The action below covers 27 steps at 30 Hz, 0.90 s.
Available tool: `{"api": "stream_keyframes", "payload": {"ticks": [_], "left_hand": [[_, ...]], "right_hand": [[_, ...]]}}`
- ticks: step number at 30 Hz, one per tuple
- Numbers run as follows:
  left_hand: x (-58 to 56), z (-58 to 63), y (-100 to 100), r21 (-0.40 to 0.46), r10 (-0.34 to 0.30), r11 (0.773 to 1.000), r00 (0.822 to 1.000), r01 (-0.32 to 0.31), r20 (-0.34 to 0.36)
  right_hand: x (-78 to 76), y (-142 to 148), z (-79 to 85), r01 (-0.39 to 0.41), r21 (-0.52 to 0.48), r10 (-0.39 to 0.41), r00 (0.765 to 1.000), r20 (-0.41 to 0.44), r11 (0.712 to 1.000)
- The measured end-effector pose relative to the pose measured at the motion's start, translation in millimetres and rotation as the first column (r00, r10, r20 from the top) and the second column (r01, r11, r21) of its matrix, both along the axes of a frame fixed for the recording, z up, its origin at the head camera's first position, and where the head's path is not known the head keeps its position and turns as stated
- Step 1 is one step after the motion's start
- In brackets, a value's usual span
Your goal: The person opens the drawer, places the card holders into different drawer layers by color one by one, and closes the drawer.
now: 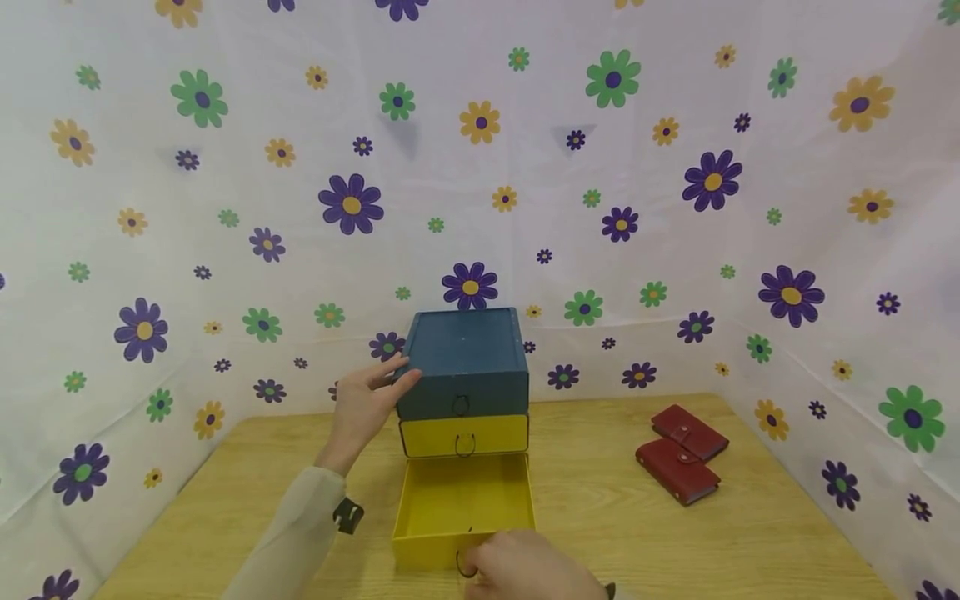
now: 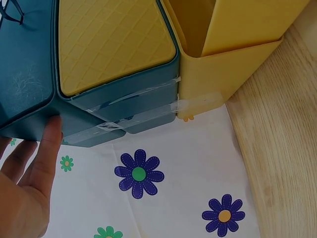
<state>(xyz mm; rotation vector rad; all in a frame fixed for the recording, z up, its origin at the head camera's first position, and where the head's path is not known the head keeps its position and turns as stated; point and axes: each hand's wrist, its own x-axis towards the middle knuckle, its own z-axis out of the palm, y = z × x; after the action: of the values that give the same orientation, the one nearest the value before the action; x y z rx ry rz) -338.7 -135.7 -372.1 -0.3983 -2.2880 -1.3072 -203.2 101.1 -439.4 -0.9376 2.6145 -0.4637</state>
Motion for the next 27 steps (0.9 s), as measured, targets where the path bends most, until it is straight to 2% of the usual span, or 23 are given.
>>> {"api": "stream_keyframes", "payload": {"ticks": [13,18,27], "left_hand": [[-1.1,-1.4,-0.8,0.018,-0.003,1.0,1.0,0.003,0.001],[-1.3,-1.1,-1.0,0.023,-0.009,1.0,1.0,0.009,0.003],[-1.4,-1.7,-1.0,0.02,-0.01,1.0,1.0,0.01,0.008]], "right_hand": [[13.4,-1.8,1.6,-0.044,0.029,0.045,0.997,-0.066,0.999],[15.5,-0.4,2.7,-0.066,0.02,0.067,0.996,-0.056,0.998],[14.2,4.8,12.6,0.001,-0.04,-0.001,1.0,-0.008,0.999]]}}
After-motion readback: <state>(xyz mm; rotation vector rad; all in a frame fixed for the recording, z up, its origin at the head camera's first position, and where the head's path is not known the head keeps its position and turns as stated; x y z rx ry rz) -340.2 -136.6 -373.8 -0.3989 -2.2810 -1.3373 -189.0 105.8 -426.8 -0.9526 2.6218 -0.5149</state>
